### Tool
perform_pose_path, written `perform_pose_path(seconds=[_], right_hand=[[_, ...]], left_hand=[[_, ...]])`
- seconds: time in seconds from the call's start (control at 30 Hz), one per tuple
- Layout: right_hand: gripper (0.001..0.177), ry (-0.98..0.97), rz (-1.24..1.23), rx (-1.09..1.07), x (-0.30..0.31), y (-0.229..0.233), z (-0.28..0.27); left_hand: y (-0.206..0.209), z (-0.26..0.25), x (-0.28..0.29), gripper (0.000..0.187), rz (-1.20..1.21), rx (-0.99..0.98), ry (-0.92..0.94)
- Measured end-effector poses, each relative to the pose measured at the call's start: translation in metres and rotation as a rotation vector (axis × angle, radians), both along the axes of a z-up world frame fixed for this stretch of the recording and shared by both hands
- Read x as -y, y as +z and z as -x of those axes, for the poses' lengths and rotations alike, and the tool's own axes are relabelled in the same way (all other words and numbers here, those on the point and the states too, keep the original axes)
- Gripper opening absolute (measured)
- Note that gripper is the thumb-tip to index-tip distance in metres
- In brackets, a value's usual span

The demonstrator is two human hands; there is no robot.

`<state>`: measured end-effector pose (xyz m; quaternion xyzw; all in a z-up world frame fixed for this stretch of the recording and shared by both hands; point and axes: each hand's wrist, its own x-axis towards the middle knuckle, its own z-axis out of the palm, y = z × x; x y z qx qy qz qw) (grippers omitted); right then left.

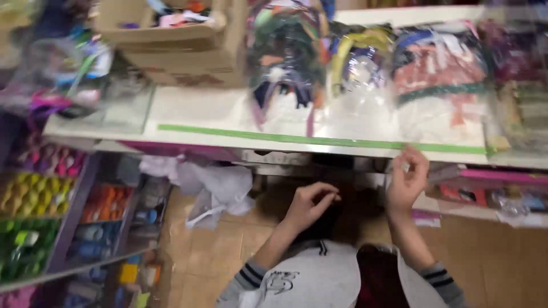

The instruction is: The person sorts various colored zippers by taking them out of a cardboard box and placing them on a counter to measure them against a scale.

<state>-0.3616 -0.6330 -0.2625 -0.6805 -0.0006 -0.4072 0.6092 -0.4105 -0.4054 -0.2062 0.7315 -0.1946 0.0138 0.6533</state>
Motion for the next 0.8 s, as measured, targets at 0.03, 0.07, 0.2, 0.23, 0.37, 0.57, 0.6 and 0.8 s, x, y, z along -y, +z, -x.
perform_pose_path(seconds=[0.03, 0.07, 0.2, 0.23, 0.37, 0.57, 0.6, 0.8], right_hand=[[0.018, 0.025, 0.012, -0.021, -0.011, 0.000, 0.008], [0.021, 0.050, 0.022, -0.041, -0.023, -0.001, 0.014], [0.014, 0.140, 0.006, -0.110, -0.060, -0.008, 0.038], [0.011, 0.141, 0.012, -0.149, -0.068, -0.012, 0.041], [0.008, 0.206, -0.002, -0.236, -0.111, -0.007, 0.050], [0.015, 0.310, 0.001, -0.198, -0.200, 0.021, 0.032], [0.015, 0.301, 0.002, -0.196, -0.213, 0.027, 0.026], [0.010, 0.240, 0.092, -0.089, -0.317, 0.067, -0.037]], left_hand=[[-0.003, 0.012, -0.008, 0.014, 0.000, -0.001, 0.029], [-0.006, 0.021, -0.017, 0.014, -0.003, 0.000, 0.058], [-0.003, 0.056, -0.048, 0.012, -0.008, -0.063, 0.091], [0.002, 0.063, -0.055, 0.009, -0.012, -0.102, 0.104], [0.011, 0.077, -0.088, 0.009, -0.015, -0.165, 0.136], [0.004, 0.049, -0.156, 0.008, 0.046, -0.148, 0.240], [0.009, 0.040, -0.171, 0.008, 0.047, -0.146, 0.231], [0.030, -0.036, -0.282, 0.007, 0.027, 0.064, 0.215]])
